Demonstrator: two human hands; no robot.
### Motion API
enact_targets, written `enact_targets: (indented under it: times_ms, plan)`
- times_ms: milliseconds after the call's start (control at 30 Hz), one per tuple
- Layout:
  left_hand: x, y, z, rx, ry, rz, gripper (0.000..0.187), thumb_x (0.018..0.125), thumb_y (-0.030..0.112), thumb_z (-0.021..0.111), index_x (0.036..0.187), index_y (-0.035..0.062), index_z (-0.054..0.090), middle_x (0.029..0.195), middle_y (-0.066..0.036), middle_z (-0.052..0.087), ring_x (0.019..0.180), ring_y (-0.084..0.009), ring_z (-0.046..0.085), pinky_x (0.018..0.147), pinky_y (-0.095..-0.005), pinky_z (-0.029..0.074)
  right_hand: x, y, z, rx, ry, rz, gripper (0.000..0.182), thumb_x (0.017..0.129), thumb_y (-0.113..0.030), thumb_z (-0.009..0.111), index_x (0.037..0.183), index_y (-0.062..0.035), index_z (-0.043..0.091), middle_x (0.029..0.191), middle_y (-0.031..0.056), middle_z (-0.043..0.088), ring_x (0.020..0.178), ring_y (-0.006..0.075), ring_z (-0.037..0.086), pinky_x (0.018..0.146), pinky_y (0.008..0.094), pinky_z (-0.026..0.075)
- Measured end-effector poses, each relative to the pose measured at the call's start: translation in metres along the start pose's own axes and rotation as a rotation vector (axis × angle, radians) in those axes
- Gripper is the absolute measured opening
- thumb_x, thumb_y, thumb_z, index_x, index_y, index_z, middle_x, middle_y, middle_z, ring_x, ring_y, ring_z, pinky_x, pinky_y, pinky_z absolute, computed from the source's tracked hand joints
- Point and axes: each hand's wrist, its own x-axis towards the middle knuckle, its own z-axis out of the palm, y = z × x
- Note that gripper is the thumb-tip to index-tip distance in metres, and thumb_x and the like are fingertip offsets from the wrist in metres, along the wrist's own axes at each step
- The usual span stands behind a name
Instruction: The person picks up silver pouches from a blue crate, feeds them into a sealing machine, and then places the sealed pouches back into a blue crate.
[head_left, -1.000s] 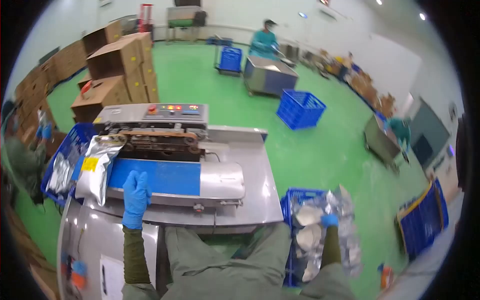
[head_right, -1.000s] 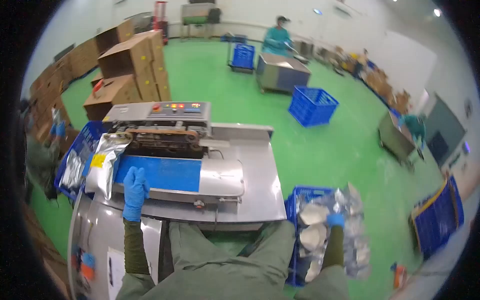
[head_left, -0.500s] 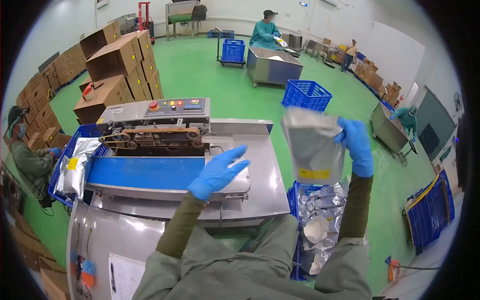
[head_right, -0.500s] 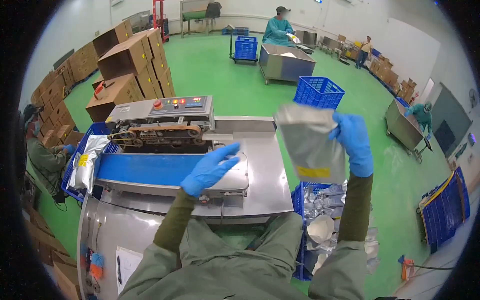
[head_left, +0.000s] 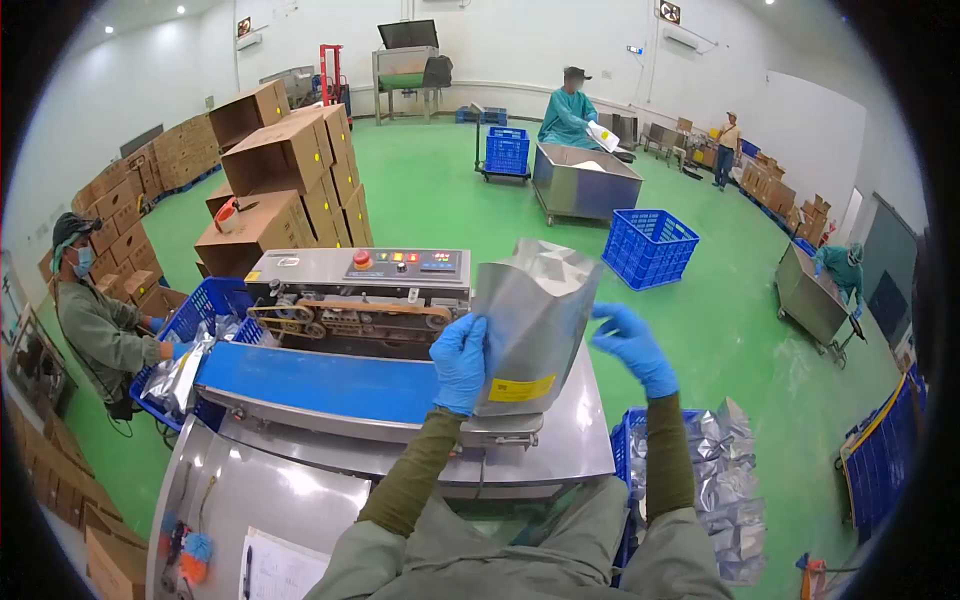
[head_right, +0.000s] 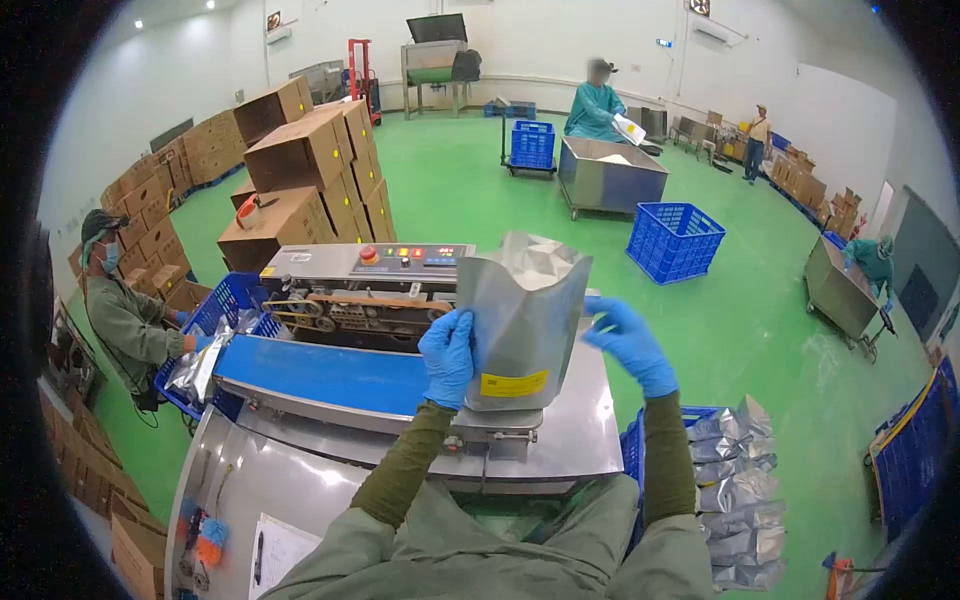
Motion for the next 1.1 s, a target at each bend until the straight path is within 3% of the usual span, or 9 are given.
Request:
enact_targets:
  times_ms: [100, 233, 367, 433, 533, 633, 700, 867, 1100]
  plan:
    - [0.003, 0.003, 0.008, 0.121, -0.059, 0.229, 0.024, 0.083, 0.010, 0.066, 0.104, 0.0004, 0.064, 0.085, -0.005, 0.066, 0.072, -0.0080, 0.058, 0.065, -0.0241, 0.048, -0.001, 0.031, -0.004, -0.117, -0.170, -0.009, 0.019, 0.080, -0.006, 0.064, 0.098, -0.0018, 0.063, 0.083, 0.0005, 0.060, 0.068, 0.0081, 0.053, 0.061, 0.0220, 0.043]
    - [0.008, 0.001, -0.012, 0.094, -0.075, 0.093, 0.026, 0.082, 0.009, 0.066, 0.106, 0.0003, 0.063, 0.087, -0.005, 0.066, 0.075, -0.0082, 0.058, 0.068, -0.0241, 0.048, -0.003, 0.046, -0.007, -0.193, -0.122, -0.036, 0.037, 0.079, -0.004, 0.064, 0.115, -0.0003, 0.056, 0.092, 0.0036, 0.063, 0.072, 0.0075, 0.053, 0.062, 0.0237, 0.045]
    - [0.022, 0.015, -0.004, -0.100, -0.277, 0.083, 0.026, 0.084, 0.015, 0.064, 0.105, -0.0004, 0.063, 0.078, -0.003, 0.064, 0.068, -0.0088, 0.055, 0.064, -0.0247, 0.047, -0.002, 0.024, 0.018, 0.149, -0.006, -0.003, 0.015, 0.085, -0.011, 0.059, 0.092, 0.0019, 0.063, 0.083, 0.0047, 0.062, 0.071, 0.0091, 0.054, 0.063, 0.0243, 0.044]
    - [0.030, 0.010, -0.006, 0.198, -0.566, -0.033, 0.027, 0.088, 0.023, 0.060, 0.102, 0.0000, 0.063, 0.074, -0.001, 0.063, 0.066, -0.0073, 0.051, 0.062, -0.0239, 0.045, 0.004, 0.015, 0.016, -0.202, -0.066, -0.266, 0.026, 0.091, -0.022, 0.053, 0.092, 0.0015, 0.062, 0.082, 0.0044, 0.061, 0.072, 0.0094, 0.053, 0.064, 0.0250, 0.043]
    - [0.033, 0.008, -0.010, 0.079, -0.551, -0.094, 0.034, 0.093, 0.030, 0.052, 0.097, -0.0019, 0.063, 0.075, 0.001, 0.063, 0.069, -0.0061, 0.051, 0.063, -0.0240, 0.044, 0.007, 0.045, -0.003, -0.204, -0.033, 0.093, 0.034, 0.093, -0.031, 0.048, 0.093, 0.0005, 0.060, 0.081, 0.0023, 0.058, 0.075, 0.0096, 0.051, 0.067, 0.0261, 0.043]
    - [0.036, -0.057, -0.021, 0.033, -0.508, -0.299, 0.039, 0.094, 0.033, 0.049, 0.093, -0.0036, 0.063, 0.078, 0.000, 0.063, 0.073, -0.0052, 0.051, 0.068, -0.0239, 0.044, 0.007, 0.081, 0.008, -0.096, 0.047, -0.057, 0.036, 0.094, -0.035, 0.048, 0.093, -0.0009, 0.060, 0.079, -0.0004, 0.055, 0.075, 0.0086, 0.050, 0.067, 0.0252, 0.042]
    - [0.033, -0.077, -0.005, -0.291, -0.245, -0.341, 0.037, 0.094, 0.032, 0.050, 0.092, -0.0027, 0.064, 0.082, -0.001, 0.063, 0.077, -0.0052, 0.052, 0.071, -0.0230, 0.043, 0.013, 0.072, 0.019, -0.042, 0.155, -0.069, 0.036, 0.094, -0.035, 0.048, 0.086, -0.0011, 0.059, 0.072, -0.0025, 0.051, 0.069, 0.0074, 0.046, 0.063, 0.0241, 0.040]
    - [0.047, -0.070, 0.008, -0.560, -0.302, -0.627, 0.033, 0.092, 0.031, 0.052, 0.091, 0.0001, 0.064, 0.088, -0.004, 0.063, 0.078, -0.0103, 0.057, 0.072, -0.0249, 0.046, 0.032, 0.097, 0.002, -0.012, 0.055, 0.111, 0.036, 0.092, -0.037, 0.049, 0.084, -0.0032, 0.061, 0.072, -0.0027, 0.054, 0.064, 0.0066, 0.049, 0.056, 0.0213, 0.040]
    - [0.017, -0.117, -0.038, -0.226, -0.317, -0.654, 0.033, 0.090, 0.034, 0.051, 0.074, 0.0069, 0.060, 0.063, 0.001, 0.053, 0.056, -0.0089, 0.047, 0.050, -0.0261, 0.038, 0.021, 0.155, 0.024, 0.025, -0.059, 0.154, 0.042, 0.089, -0.040, 0.049, 0.079, -0.0032, 0.066, 0.068, 0.0044, 0.061, 0.058, 0.0112, 0.058, 0.052, 0.0240, 0.045]
